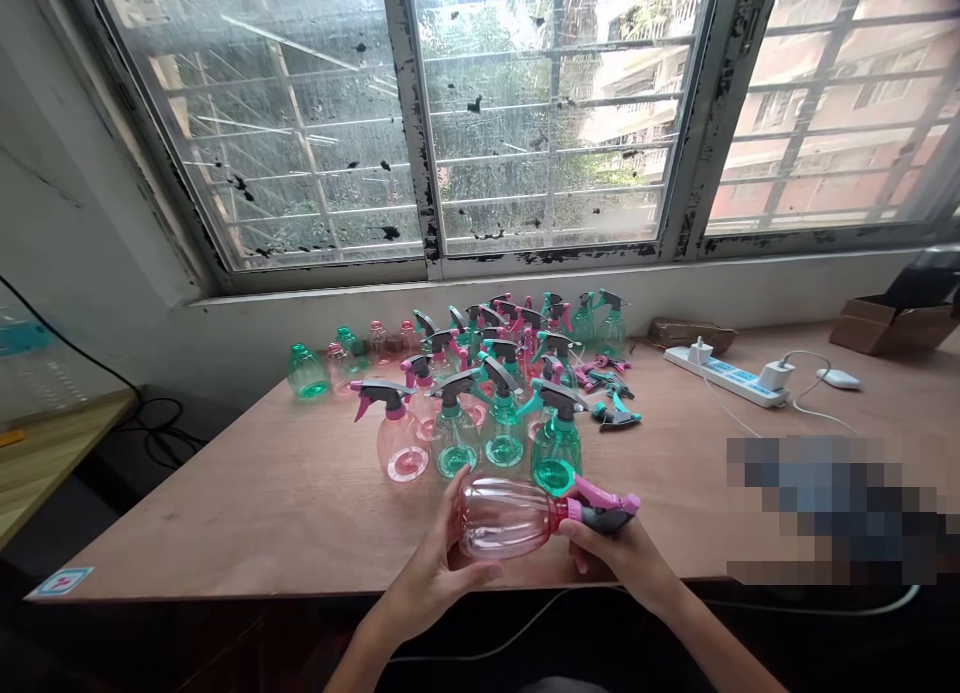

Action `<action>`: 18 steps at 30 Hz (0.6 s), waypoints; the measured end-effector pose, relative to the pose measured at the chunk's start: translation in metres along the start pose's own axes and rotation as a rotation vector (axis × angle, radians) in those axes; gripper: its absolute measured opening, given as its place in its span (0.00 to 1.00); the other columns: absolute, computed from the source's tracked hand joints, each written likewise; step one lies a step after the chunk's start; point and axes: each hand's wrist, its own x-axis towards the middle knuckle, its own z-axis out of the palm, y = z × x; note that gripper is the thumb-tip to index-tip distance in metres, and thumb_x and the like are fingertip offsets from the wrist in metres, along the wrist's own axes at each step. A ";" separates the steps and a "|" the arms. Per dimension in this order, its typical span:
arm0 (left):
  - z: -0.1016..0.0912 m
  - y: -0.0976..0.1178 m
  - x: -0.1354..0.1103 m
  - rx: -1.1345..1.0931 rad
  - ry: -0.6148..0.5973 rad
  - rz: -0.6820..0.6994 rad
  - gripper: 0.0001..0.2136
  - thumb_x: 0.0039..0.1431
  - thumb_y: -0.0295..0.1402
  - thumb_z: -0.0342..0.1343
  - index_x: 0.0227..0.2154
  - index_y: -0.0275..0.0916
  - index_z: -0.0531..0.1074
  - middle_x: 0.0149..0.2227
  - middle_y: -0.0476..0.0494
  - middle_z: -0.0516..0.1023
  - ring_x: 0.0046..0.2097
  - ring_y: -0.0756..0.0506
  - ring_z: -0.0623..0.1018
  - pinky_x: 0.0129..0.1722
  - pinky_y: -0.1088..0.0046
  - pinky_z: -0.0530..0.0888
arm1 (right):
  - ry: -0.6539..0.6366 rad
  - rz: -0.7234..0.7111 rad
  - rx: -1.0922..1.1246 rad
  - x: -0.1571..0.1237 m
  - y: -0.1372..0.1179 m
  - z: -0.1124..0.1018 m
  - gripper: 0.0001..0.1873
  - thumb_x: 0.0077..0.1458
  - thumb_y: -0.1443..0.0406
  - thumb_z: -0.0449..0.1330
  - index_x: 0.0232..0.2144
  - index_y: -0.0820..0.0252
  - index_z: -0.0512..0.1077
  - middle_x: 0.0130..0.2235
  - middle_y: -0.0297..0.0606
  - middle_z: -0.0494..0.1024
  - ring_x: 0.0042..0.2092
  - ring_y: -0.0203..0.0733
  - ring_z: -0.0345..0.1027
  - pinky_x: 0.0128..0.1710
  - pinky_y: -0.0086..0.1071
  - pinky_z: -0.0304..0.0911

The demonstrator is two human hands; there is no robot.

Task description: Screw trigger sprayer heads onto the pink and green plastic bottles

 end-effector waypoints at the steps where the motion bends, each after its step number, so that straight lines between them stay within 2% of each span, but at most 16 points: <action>1: 0.000 0.000 0.000 0.024 0.007 0.014 0.50 0.58 0.38 0.66 0.72 0.55 0.36 0.73 0.40 0.51 0.70 0.34 0.60 0.69 0.55 0.59 | 0.018 0.003 0.020 0.000 -0.001 0.000 0.26 0.55 0.52 0.69 0.51 0.59 0.71 0.22 0.26 0.73 0.22 0.36 0.65 0.27 0.34 0.63; 5: 0.001 -0.001 0.001 0.055 0.021 0.051 0.51 0.58 0.38 0.66 0.72 0.53 0.33 0.74 0.40 0.50 0.72 0.35 0.57 0.71 0.56 0.55 | 0.004 0.005 0.010 0.000 0.001 0.000 0.24 0.56 0.52 0.69 0.49 0.59 0.71 0.22 0.27 0.73 0.22 0.35 0.65 0.27 0.33 0.63; 8: -0.002 -0.003 0.001 0.013 0.005 0.009 0.54 0.55 0.40 0.69 0.72 0.52 0.33 0.73 0.39 0.53 0.71 0.33 0.58 0.71 0.54 0.56 | -0.030 -0.017 -0.042 0.001 0.004 -0.002 0.25 0.58 0.53 0.68 0.51 0.59 0.69 0.22 0.26 0.73 0.22 0.35 0.65 0.27 0.33 0.63; 11: -0.005 -0.004 -0.001 -0.021 -0.004 -0.042 0.51 0.56 0.44 0.68 0.73 0.50 0.37 0.72 0.38 0.56 0.70 0.31 0.60 0.69 0.52 0.58 | -0.045 -0.027 -0.052 0.001 0.004 -0.003 0.23 0.58 0.54 0.68 0.49 0.59 0.69 0.22 0.26 0.72 0.23 0.35 0.64 0.26 0.32 0.63; 14: -0.005 -0.004 -0.001 -0.030 -0.002 -0.041 0.48 0.58 0.43 0.66 0.72 0.52 0.41 0.73 0.39 0.52 0.68 0.32 0.64 0.68 0.53 0.60 | -0.043 -0.016 -0.035 0.001 0.002 -0.002 0.22 0.58 0.54 0.68 0.48 0.60 0.69 0.22 0.26 0.72 0.23 0.35 0.65 0.26 0.33 0.63; 18: -0.002 -0.001 0.000 -0.016 -0.015 -0.008 0.50 0.58 0.39 0.67 0.72 0.56 0.35 0.74 0.41 0.49 0.69 0.33 0.62 0.68 0.54 0.61 | -0.018 0.012 0.055 0.001 0.001 -0.002 0.23 0.57 0.53 0.69 0.48 0.58 0.69 0.23 0.26 0.72 0.22 0.36 0.66 0.25 0.34 0.65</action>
